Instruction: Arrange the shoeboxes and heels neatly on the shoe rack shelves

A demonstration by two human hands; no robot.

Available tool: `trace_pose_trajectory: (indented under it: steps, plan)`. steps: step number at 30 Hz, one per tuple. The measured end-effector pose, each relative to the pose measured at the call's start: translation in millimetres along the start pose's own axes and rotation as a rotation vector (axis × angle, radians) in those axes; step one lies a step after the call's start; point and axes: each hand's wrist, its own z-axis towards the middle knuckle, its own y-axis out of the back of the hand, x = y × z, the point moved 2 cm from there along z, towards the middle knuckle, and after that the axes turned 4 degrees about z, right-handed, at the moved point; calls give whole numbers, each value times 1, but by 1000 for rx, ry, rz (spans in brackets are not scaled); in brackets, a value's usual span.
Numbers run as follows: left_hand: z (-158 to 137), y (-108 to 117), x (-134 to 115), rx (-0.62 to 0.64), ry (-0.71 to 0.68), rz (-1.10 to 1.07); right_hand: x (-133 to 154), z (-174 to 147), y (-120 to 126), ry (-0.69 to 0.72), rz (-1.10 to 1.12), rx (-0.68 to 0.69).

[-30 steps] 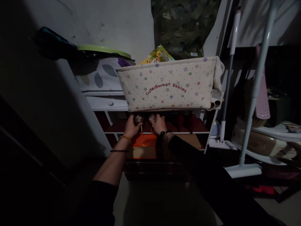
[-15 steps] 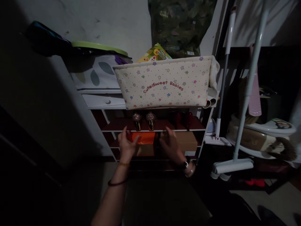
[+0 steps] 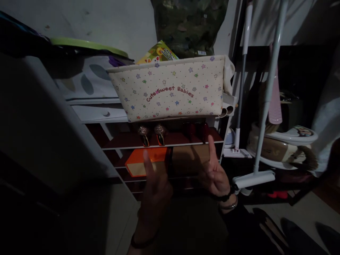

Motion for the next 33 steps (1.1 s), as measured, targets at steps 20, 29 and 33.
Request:
trace_pose_trajectory:
  steps: [20,29,33]
  plan:
    - [-31,-16,5,281,-115,18,-1,-33,10,-47,-178,183]
    - [-20,4,11,92,60,163,5,-30,10,-108,-176,133]
    - [-8,11,18,92,114,88,5,-23,5,-45,-155,40]
